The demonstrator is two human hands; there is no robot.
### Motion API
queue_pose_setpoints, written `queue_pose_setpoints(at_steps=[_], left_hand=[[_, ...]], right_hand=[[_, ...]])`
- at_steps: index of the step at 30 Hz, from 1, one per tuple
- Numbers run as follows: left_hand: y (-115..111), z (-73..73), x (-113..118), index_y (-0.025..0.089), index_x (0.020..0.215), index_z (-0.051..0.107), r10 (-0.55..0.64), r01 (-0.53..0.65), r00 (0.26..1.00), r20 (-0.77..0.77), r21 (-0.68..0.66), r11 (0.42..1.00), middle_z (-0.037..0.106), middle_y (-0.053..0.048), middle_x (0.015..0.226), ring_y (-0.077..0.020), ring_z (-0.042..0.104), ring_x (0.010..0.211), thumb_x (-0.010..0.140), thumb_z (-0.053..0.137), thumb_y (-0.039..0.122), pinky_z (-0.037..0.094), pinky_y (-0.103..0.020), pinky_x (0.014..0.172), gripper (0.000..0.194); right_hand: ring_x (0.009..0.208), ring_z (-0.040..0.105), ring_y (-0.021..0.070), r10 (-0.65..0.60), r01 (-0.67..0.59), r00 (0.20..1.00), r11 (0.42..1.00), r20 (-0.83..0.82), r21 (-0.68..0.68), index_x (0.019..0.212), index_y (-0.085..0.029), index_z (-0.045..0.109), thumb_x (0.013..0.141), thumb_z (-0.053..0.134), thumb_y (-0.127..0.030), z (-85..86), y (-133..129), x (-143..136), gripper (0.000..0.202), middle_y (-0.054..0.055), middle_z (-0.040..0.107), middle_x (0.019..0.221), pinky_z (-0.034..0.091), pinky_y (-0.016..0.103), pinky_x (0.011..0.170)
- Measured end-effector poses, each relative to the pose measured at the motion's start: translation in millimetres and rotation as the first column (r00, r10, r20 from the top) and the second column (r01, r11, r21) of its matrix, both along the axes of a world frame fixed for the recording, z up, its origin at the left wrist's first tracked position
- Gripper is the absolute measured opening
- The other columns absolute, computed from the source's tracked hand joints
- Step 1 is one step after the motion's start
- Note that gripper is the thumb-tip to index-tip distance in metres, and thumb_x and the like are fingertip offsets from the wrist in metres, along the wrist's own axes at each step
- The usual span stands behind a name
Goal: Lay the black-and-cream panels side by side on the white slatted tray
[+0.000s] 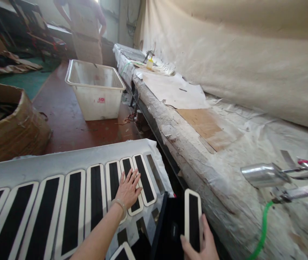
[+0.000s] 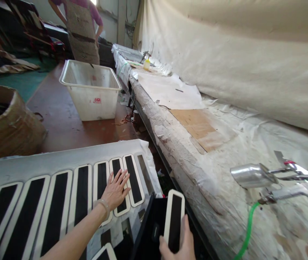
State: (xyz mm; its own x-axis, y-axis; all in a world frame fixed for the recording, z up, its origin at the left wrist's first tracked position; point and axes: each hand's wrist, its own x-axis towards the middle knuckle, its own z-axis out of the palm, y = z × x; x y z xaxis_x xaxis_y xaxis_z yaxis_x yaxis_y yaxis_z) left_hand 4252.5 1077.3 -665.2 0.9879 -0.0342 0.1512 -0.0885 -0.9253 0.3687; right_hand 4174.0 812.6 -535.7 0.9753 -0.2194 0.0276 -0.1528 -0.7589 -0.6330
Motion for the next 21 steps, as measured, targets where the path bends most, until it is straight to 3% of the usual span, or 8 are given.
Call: queue_pose_setpoints(at_steps=[2,4,7,13,21], left_hand=[[0.2,-1.1,0.2,0.025,0.143,0.037,-0.003,0.003,1.0,-0.01,0.001,1.0,0.025,-0.005,0.155,-0.03,0.016,0.144,0.092,0.039,0.045,0.01,-0.063,0.114,0.055],[0.1,-1.6,0.5,0.029,0.144,0.035,-0.002,0.002,1.0,-0.022,0.002,1.0,0.024,-0.003,0.155,-0.0298,0.015,0.144,0.092,0.039,0.046,0.008,-0.063,0.114,0.055],[-0.4,-1.6,1.1,0.032,0.144,0.034,-0.001,0.001,0.999,-0.04,0.003,1.0,0.023,-0.002,0.155,-0.0295,0.014,0.144,0.092,0.039,0.048,0.007,-0.063,0.114,0.054],[-1.2,-0.8,2.9,0.033,0.145,0.031,-0.002,0.003,0.998,-0.07,0.007,1.0,0.02,-0.001,0.156,-0.0291,0.012,0.144,0.093,0.036,0.049,0.007,-0.063,0.114,0.055],[0.3,0.7,2.7,0.033,0.145,0.031,0.0,0.002,0.997,-0.074,0.021,1.0,0.019,-0.001,0.156,-0.0287,0.011,0.145,0.093,0.037,0.046,0.009,-0.063,0.114,0.054]], right_hand=[[0.126,0.046,0.0354,0.137,-0.122,0.989,0.971,0.061,-0.204,0.146,-0.017,0.025,0.075,0.055,-0.043,27.3,7.9,39.0,0.082,0.017,0.042,0.139,0.045,0.05,0.1],[0.121,0.05,0.0337,0.241,-0.197,0.968,0.906,0.074,-0.374,0.148,-0.019,0.022,0.076,0.054,-0.041,50.4,20.6,77.8,0.082,0.015,0.041,0.138,0.049,0.047,0.094],[0.109,0.057,0.0297,0.335,-0.282,0.942,0.832,0.028,-0.478,0.148,-0.018,0.019,0.074,0.054,-0.038,64.8,43.0,126.2,0.085,0.013,0.041,0.137,0.054,0.04,0.081],[0.097,0.062,0.0268,0.34,-0.406,0.913,0.69,-0.226,-0.599,0.148,-0.013,0.018,0.073,0.053,-0.039,45.1,71.2,184.3,0.087,0.013,0.039,0.141,0.051,0.038,0.076],[0.099,0.06,0.0293,0.43,-0.563,0.825,0.575,-0.367,-0.593,0.145,-0.012,0.027,0.057,0.063,-0.029,16.7,90.9,221.0,0.096,0.017,0.046,0.129,0.047,0.037,0.074]])
